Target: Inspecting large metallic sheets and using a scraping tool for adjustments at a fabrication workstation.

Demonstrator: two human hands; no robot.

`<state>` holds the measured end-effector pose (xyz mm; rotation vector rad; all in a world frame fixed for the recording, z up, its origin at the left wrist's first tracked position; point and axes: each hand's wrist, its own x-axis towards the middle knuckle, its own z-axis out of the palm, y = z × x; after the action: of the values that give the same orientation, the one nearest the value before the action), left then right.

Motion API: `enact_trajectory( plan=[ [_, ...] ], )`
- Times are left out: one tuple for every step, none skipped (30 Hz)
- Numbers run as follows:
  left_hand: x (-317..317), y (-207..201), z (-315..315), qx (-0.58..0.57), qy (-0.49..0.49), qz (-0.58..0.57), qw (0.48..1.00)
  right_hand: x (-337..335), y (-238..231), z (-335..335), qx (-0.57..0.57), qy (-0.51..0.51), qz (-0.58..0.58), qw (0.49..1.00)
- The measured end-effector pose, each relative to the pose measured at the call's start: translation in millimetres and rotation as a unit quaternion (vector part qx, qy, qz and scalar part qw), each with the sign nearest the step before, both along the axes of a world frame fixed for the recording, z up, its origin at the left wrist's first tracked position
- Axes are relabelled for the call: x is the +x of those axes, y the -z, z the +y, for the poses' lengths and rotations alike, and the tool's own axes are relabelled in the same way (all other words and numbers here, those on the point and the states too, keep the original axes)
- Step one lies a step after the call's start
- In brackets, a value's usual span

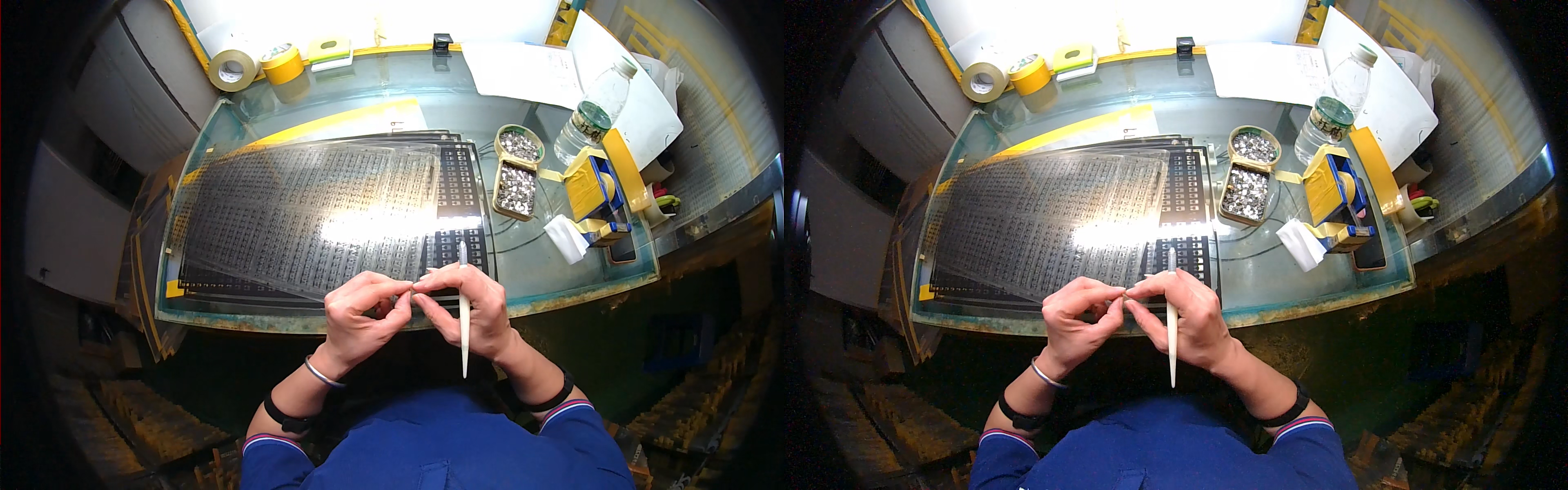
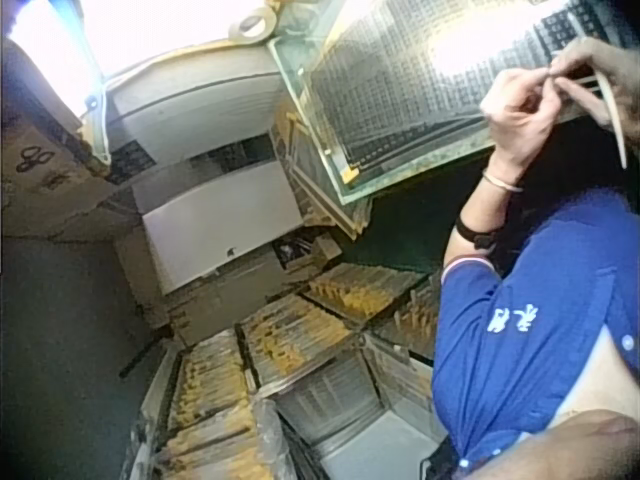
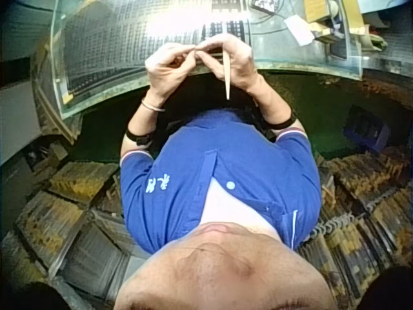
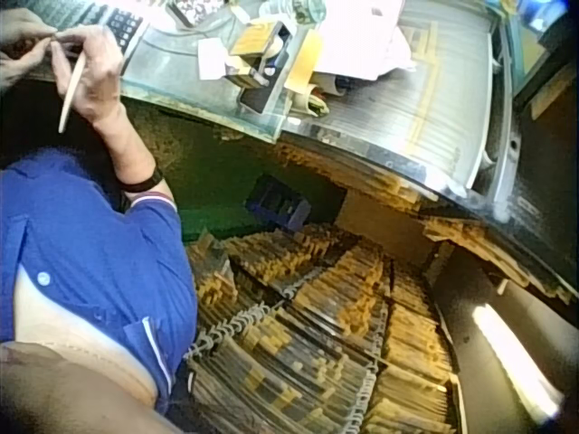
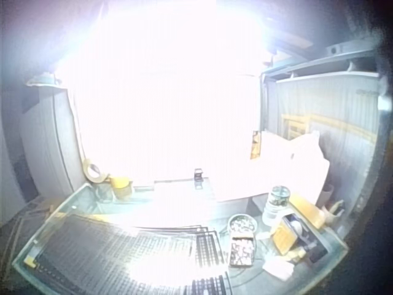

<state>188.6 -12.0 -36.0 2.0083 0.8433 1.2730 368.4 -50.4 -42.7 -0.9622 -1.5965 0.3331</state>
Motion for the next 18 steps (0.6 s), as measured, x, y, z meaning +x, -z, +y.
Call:
enact_trajectory(
  plan=[
    [0.0,-0.1,-0.3,0.008,0.001,0.004,1.000,-0.1,-1.0,-0.8,-0.013,0.005,0.004,1.000],
    [0.2,0.5,-1.0,0.019,0.000,0.008,1.000,-0.1,-0.7,-0.7,-0.012,0.007,0.001,1.000],
    [0.8,1.4,-1.9,0.030,-0.001,0.013,0.999,0.0,-0.1,-0.5,-0.011,0.009,-0.003,1.000],
    [1.1,1.9,-2.7,0.041,-0.003,0.017,0.999,0.0,0.2,-0.3,-0.011,0.011,-0.006,1.000],
    [1.3,1.9,-3.1,0.051,-0.004,0.023,0.998,0.2,0.2,-0.4,-0.012,0.013,-0.007,1.000],
    [1.4,1.6,-3.6,0.062,-0.006,0.029,0.998,0.3,0.0,-0.5,-0.014,0.015,-0.009,1.000],
    [1.6,1.5,-4.1,0.073,-0.008,0.035,0.997,0.4,-0.2,-0.7,-0.016,0.017,-0.010,1.000],
    [2.0,1.8,-4.5,0.075,-0.010,0.036,0.996,0.3,-0.9,-1.0,-0.018,0.019,-0.011,1.000],
    [2.6,2.3,-4.9,0.078,-0.013,0.036,0.996,0.1,-1.8,-1.3,-0.019,0.022,-0.012,1.000],
    [2.9,2.7,-5.1,0.081,-0.016,0.036,0.996,-0.2,-2.3,-1.5,-0.021,0.024,-0.013,0.999],
    [3.1,3.1,-4.9,0.086,-0.015,0.038,0.995,-0.2,-2.0,-1.4,-0.018,0.027,-0.015,0.999],
    [3.2,3.4,-4.7,0.091,-0.015,0.040,0.995,-0.2,-1.4,-1.2,-0.015,0.030,-0.018,0.999],
    [3.3,3.4,-4.5,0.095,-0.014,0.041,0.995,-0.1,-1.1,-1.1,-0.012,0.033,-0.021,0.999],
    [3.2,3.2,-4.6,0.097,-0.014,0.045,0.994,-0.2,-1.2,-1.2,-0.012,0.034,-0.023,0.999],
    [3.0,2.9,-4.6,0.098,-0.014,0.049,0.994,-0.2,-1.4,-1.2,-0.012,0.034,-0.026,0.999],
    [3.0,2.6,-4.7,0.100,-0.013,0.052,0.994,-0.3,-1.7,-1.4,-0.012,0.035,-0.029,0.999],
    [3.1,2.4,-4.6,0.100,-0.013,0.053,0.993,-0.3,-2.1,-1.5,-0.012,0.035,-0.029,0.999],
    [3.3,2.2,-4.5,0.101,-0.013,0.053,0.993,-0.4,-2.5,-1.7,-0.013,0.036,-0.029,0.999]
  ],
)
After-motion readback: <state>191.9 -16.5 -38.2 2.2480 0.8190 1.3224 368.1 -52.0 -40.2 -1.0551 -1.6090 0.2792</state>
